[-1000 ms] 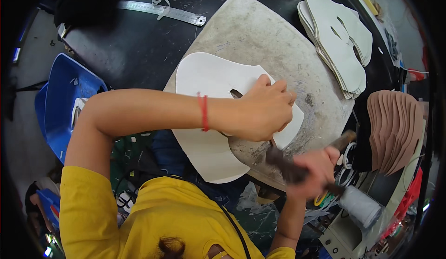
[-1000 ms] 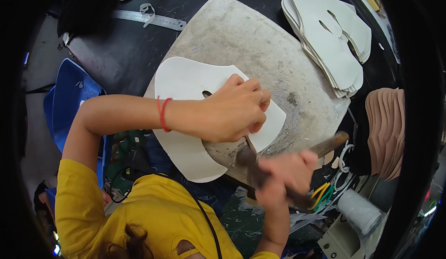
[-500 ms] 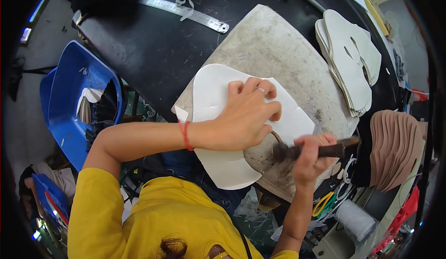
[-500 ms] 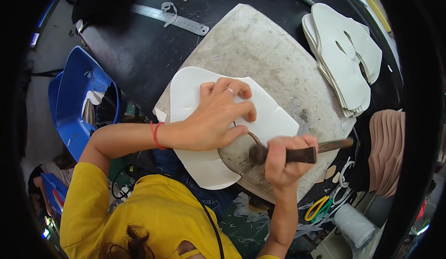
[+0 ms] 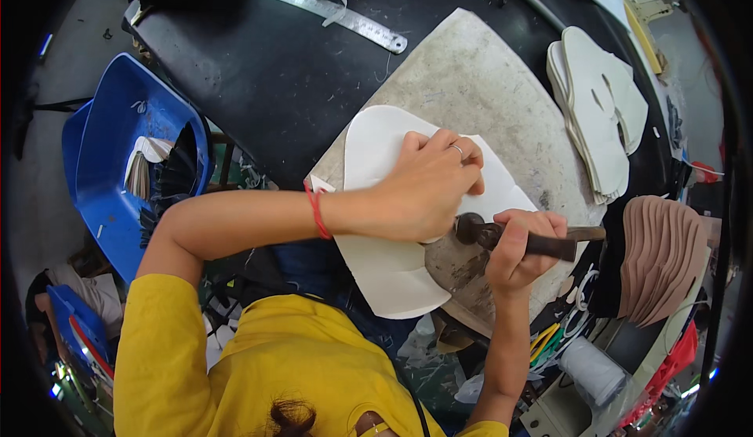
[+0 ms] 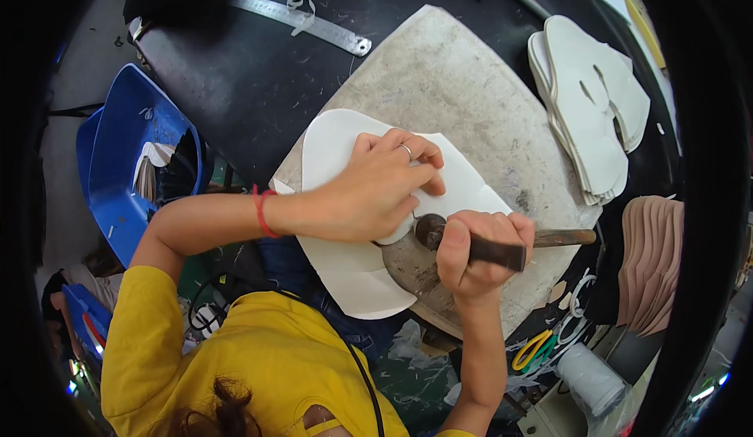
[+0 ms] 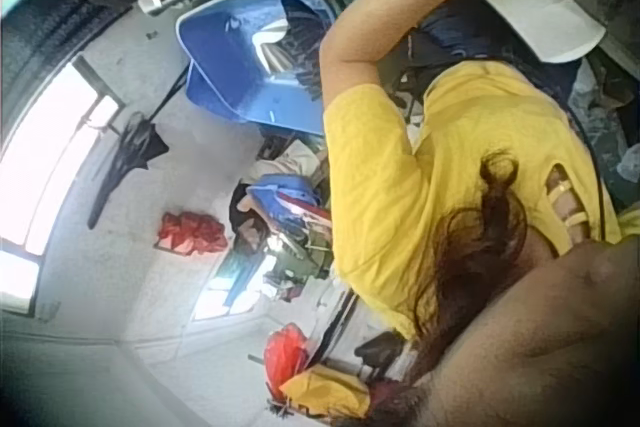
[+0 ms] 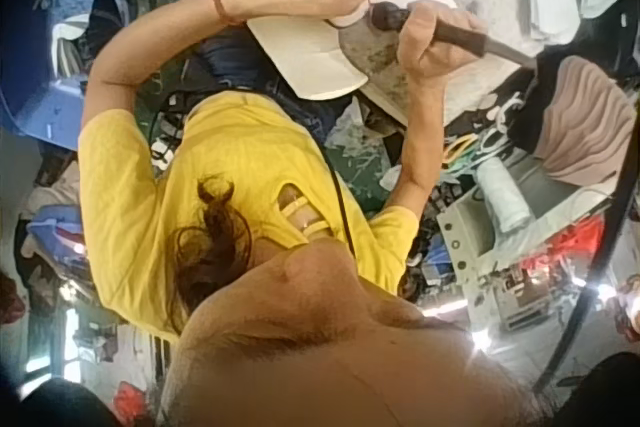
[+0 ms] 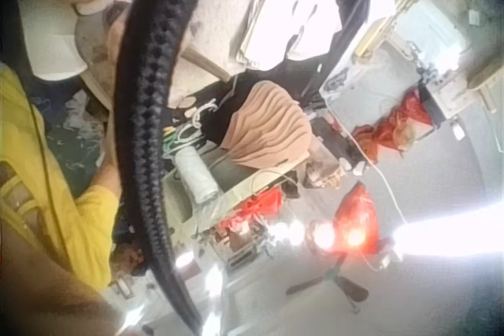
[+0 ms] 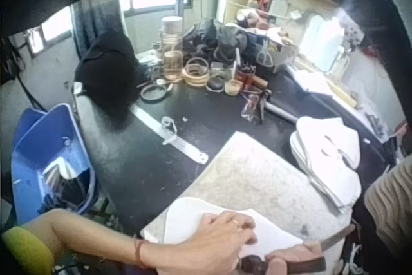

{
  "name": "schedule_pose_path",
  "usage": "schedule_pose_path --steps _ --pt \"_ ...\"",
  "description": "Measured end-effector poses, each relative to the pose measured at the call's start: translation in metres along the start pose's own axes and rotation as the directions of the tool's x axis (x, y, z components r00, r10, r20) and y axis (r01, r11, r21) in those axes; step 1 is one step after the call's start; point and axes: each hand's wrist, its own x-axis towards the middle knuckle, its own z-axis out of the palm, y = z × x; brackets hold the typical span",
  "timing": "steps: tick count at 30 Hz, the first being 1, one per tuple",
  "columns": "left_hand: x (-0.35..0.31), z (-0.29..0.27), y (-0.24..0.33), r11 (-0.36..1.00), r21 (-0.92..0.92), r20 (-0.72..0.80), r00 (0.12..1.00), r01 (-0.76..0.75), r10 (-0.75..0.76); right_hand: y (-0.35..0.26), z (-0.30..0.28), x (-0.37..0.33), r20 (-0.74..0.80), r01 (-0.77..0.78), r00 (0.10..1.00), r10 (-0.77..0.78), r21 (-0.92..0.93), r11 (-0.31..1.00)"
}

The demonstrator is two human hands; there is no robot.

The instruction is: Hammering and assembling components of shoe uppers at a manufacturing workstation.

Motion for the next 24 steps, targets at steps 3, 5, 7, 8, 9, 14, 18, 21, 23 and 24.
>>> schedule_pose_path --steps 3,5,7,8,9,14,18,21,23,24 --pt "0.005 -0.024 -0.015 0.972 0.057 0.271 0.941 -0.226 0.203 -0.012 -0.013 0.011 -0.058 0.048 0.997 -0.051 -0.059 0.997" --pt "0.015 -0.032 -0.013 0.934 0.095 0.294 0.906 -0.346 0.305 -0.02 -0.017 0.002 -0.258 -0.086 0.961 0.099 0.061 0.994" --pt "0.031 -0.027 -0.026 0.833 0.07 0.304 0.807 -0.548 0.506 -0.008 -0.002 -0.005 -0.125 0.003 0.992 -0.006 -0.02 1.0" --pt "0.04 -0.027 -0.034 0.828 0.065 0.305 0.801 -0.557 0.515 -0.002 0.002 -0.005 0.032 0.104 0.994 -0.102 -0.078 0.991" --pt "0.046 -0.034 -0.042 0.865 -0.044 0.359 0.8 -0.5 0.48 -0.002 -0.002 -0.001 0.053 0.129 0.991 -0.122 -0.153 0.98" --pt "0.054 -0.04 -0.043 0.793 -0.09 0.419 0.699 -0.603 0.579 -0.014 -0.043 -0.008 -0.209 -0.255 0.942 0.264 0.066 0.965" --pt "0.037 -0.032 -0.037 0.572 0.281 0.497 0.627 -0.77 0.6 -0.023 -0.031 -0.008 -0.234 -0.421 0.861 0.451 0.168 0.891" --pt "0.034 -0.03 -0.037 0.576 0.276 0.443 0.633 -0.77 0.634 -0.021 0.0 0.001 -0.169 -0.331 0.929 0.33 0.023 0.943" --pt "0.037 -0.029 -0.033 0.7 0.193 0.3 0.72 -0.688 0.625 -0.015 0.009 0.0 -0.093 -0.222 0.972 0.216 -0.06 0.973" --pt "0.038 -0.028 -0.029 0.703 0.197 0.299 0.725 -0.683 0.62 -0.014 0.009 0.002 -0.079 -0.199 0.978 0.193 -0.069 0.978"
